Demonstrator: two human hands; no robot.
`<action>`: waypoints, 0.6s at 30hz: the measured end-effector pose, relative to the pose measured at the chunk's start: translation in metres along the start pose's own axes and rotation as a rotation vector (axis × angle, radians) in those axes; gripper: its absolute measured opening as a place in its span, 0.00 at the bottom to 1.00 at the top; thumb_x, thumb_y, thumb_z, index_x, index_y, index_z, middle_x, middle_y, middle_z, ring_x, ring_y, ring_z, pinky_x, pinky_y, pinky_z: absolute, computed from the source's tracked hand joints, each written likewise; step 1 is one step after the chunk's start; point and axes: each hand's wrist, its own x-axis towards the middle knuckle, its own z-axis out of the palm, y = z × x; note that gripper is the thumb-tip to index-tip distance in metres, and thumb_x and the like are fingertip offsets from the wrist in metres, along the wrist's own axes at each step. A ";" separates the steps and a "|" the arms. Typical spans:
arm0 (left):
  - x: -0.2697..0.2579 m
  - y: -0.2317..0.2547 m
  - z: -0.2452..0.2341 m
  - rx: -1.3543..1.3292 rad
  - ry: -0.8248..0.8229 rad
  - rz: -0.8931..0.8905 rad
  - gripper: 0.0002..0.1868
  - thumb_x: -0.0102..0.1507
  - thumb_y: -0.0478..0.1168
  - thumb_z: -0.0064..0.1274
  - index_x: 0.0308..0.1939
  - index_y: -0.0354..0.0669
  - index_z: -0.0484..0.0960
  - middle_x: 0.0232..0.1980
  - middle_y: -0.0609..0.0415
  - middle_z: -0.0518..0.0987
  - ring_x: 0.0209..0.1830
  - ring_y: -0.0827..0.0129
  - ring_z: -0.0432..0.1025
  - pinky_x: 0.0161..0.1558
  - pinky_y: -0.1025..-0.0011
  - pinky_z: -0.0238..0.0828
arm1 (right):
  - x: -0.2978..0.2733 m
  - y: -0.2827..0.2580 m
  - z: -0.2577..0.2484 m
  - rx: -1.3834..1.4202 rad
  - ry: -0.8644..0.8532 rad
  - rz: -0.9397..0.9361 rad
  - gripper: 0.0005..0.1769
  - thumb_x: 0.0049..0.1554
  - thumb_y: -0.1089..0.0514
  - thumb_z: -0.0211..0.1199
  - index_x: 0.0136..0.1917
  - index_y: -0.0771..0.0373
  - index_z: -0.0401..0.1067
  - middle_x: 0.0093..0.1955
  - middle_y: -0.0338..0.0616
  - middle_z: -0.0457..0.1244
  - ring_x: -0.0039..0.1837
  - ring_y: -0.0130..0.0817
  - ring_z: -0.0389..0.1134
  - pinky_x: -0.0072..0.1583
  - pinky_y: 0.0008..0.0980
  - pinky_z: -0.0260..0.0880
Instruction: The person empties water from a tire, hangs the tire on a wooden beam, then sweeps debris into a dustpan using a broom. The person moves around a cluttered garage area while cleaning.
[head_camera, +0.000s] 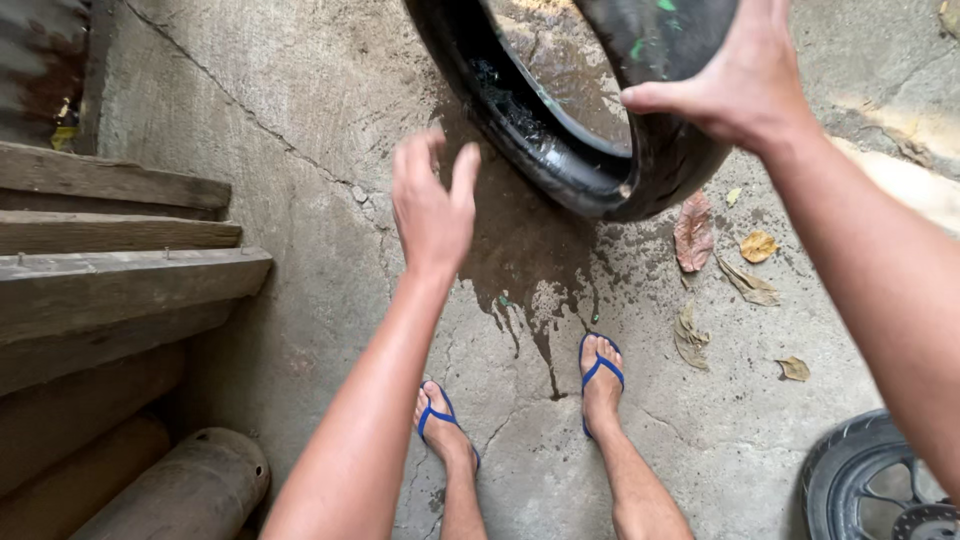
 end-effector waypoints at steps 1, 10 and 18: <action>-0.017 -0.007 0.002 0.000 -0.066 -0.105 0.22 0.66 0.47 0.60 0.57 0.36 0.76 0.55 0.44 0.77 0.53 0.57 0.74 0.54 0.59 0.72 | -0.012 0.007 0.005 0.025 0.060 0.031 0.69 0.47 0.33 0.86 0.78 0.71 0.45 0.74 0.69 0.52 0.75 0.63 0.56 0.73 0.55 0.59; -0.168 -0.079 0.004 0.036 -0.299 -0.427 0.20 0.60 0.49 0.63 0.47 0.37 0.83 0.44 0.42 0.82 0.42 0.55 0.79 0.47 0.59 0.73 | -0.141 0.091 0.052 1.095 0.347 0.950 0.58 0.49 0.44 0.71 0.79 0.59 0.38 0.73 0.54 0.52 0.74 0.52 0.61 0.70 0.63 0.65; -0.318 -0.159 0.001 0.379 -0.315 -0.273 0.18 0.55 0.50 0.69 0.41 0.41 0.89 0.37 0.43 0.87 0.46 0.45 0.77 0.53 0.47 0.67 | -0.267 0.032 0.253 2.152 0.597 1.260 0.57 0.46 0.31 0.59 0.82 0.55 0.47 0.82 0.55 0.49 0.81 0.56 0.49 0.79 0.61 0.44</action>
